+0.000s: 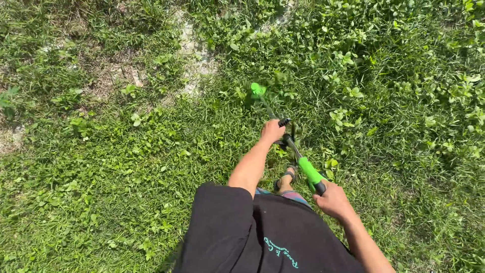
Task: Trimming grass with a string trimmer.
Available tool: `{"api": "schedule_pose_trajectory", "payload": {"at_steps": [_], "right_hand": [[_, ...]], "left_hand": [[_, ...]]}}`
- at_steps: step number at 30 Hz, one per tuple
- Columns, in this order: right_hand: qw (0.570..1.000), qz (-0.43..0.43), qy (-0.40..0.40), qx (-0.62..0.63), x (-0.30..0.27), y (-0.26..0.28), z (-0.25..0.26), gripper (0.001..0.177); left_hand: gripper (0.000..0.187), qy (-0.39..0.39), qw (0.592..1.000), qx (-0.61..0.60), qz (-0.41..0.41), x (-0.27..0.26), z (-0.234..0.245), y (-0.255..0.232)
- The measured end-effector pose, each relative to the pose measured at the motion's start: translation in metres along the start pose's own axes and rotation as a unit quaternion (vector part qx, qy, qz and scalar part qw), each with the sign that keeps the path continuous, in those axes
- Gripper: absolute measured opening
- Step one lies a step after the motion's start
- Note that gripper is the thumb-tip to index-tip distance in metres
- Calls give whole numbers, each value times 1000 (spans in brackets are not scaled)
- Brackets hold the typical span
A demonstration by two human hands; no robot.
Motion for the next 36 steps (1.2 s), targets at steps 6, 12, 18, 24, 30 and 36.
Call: {"api": "schedule_pose_trajectory", "payload": {"at_steps": [6, 12, 18, 24, 30, 36], "right_hand": [[992, 93, 77, -43, 61, 49, 25, 23], [980, 152, 91, -88, 89, 104, 33, 27], [987, 137, 75, -49, 123, 123, 40, 30], [995, 98, 10, -14, 147, 122, 73, 31], [999, -21, -40, 15, 139, 126, 84, 37], [994, -74, -74, 8, 156, 168, 79, 41]], "left_hand": [[24, -34, 985, 11, 171, -16, 70, 40], [24, -139, 974, 44, 176, -20, 119, 78], [23, -106, 973, 48, 198, 22, 132, 66], [28, 14, 995, 28, 96, 134, 58, 73], [24, 61, 998, 17, 3, 222, 46, 10], [20, 108, 994, -10, -10, 272, 87, -8]]}}
Point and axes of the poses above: each hand's wrist, its own x-axis towards the middle knuckle, its own z-axis out of the back of the hand, y = z × x, the point moved 7 cm from there along x, towards the middle knuckle, and after that the axes turned 14 degrees about -z, right-handed, at the moved point
